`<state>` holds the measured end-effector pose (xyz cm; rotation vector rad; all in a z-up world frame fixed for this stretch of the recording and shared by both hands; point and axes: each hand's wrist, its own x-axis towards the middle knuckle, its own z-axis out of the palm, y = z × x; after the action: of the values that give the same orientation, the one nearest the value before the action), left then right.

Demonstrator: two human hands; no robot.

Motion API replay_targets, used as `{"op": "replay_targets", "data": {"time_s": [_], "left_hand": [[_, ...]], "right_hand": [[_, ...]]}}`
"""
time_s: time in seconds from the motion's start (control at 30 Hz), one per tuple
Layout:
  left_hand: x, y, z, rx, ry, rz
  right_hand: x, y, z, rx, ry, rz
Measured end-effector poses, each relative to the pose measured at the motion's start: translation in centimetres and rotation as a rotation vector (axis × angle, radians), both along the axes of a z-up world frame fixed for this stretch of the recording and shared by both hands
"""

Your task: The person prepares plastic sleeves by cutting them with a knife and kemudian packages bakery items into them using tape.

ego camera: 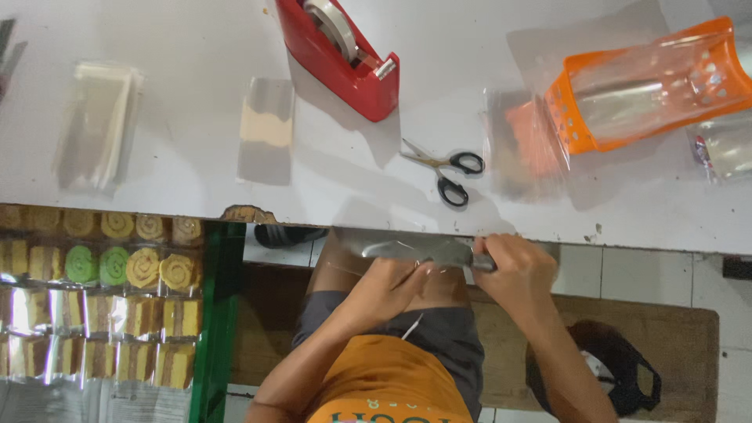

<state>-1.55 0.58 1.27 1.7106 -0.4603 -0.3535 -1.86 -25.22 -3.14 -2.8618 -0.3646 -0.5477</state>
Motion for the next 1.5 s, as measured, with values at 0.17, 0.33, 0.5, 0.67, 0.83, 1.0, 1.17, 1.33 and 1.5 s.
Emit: {"op": "replay_targets", "data": {"time_s": [0.17, 0.33, 0.5, 0.67, 0.83, 1.0, 1.17, 1.33, 1.5], "left_hand": [[-0.3, 1.0, 0.4, 0.062, 0.123, -0.085], [0.3, 0.8, 2.1, 0.123, 0.22, -0.175], [0.6, 0.8, 2.7, 0.322, 0.47, -0.316], [0.1, 0.8, 2.9, 0.3, 0.464, -0.232], [0.4, 10.6, 2.9, 0.065, 0.491, 0.229], [1.1, 7.1, 2.2, 0.136, 0.547, -0.207], [1.8, 2.0, 0.5, -0.118, 0.37, -0.365], [1.2, 5.5, -3.0, 0.135, 0.027, 0.118], [0.4, 1.8, -4.1, -0.294, 0.149, 0.019]], "right_hand": [[0.2, 0.1, 4.6, 0.044, 0.044, 0.124], [0.3, -0.6, 6.0, 0.028, 0.115, 0.118], [0.1, -1.8, 5.8, -0.056, 0.166, 0.13], [-0.2, -2.1, 4.8, -0.07, 0.175, 0.108], [0.1, -12.2, 4.6, -0.345, 0.272, -0.487], [-1.0, -6.3, 5.1, 0.962, 0.788, -0.613], [-0.6, 3.2, 4.0, 1.405, 0.86, 0.098], [2.5, 3.5, 6.0, 0.841, 0.524, -0.258], [1.0, 6.0, 3.6, 0.512, 0.359, -0.092]]}}
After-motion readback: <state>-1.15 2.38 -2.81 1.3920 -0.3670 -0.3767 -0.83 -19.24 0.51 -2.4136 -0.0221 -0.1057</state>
